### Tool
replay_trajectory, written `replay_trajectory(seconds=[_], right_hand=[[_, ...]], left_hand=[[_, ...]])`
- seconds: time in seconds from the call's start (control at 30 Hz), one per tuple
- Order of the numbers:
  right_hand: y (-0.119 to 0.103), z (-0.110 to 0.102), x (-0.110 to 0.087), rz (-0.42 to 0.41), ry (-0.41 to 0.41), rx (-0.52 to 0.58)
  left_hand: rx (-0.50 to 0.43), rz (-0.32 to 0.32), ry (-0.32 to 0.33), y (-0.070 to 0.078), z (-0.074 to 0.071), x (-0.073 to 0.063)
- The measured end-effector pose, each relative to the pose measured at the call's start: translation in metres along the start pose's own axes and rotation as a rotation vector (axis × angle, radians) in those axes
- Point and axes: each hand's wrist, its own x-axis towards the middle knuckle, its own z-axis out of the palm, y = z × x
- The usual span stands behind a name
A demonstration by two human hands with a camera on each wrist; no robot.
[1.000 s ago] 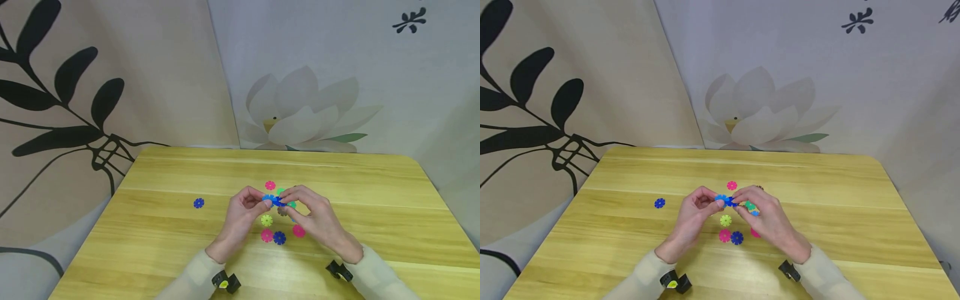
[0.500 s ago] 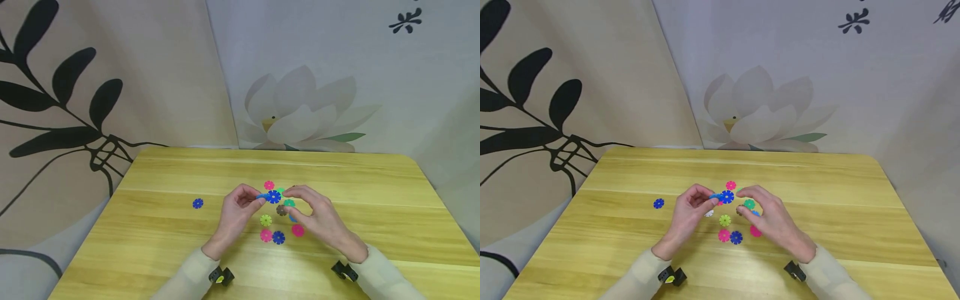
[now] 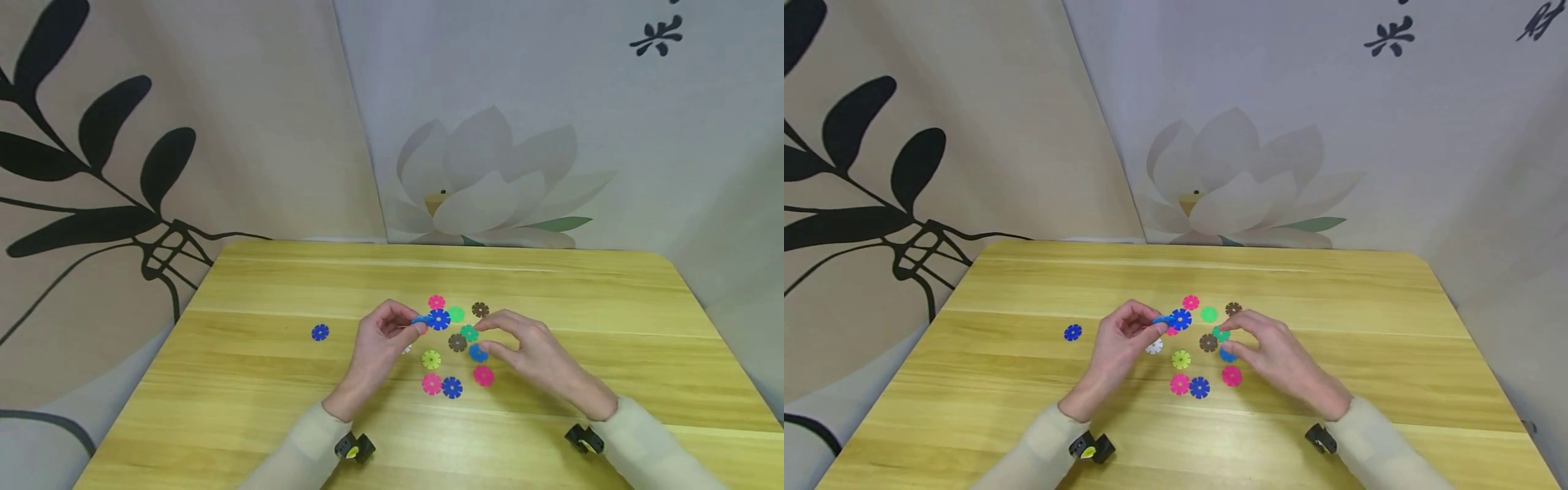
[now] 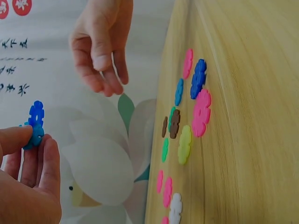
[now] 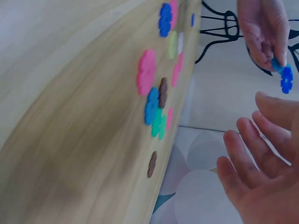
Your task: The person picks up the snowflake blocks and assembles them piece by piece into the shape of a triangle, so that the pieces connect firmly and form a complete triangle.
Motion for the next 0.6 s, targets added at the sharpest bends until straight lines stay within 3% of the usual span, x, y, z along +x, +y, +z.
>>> replay_trajectory(seconds=[0.3, 0.43, 0.6], right_hand=[[0.013, -0.002, -0.001, 0.069, -0.135, -0.008], [0.019, -0.002, 0.001, 0.097, -0.232, -0.008], [0.025, 0.0, 0.005, 0.087, -0.324, -0.019]], left_hand=[[0.004, -0.001, 0.005, -0.001, -0.003, 0.001], [0.004, -0.003, 0.006, -0.001, -0.004, 0.001], [0.0, -0.009, 0.007, 0.001, -0.005, 0.0]])
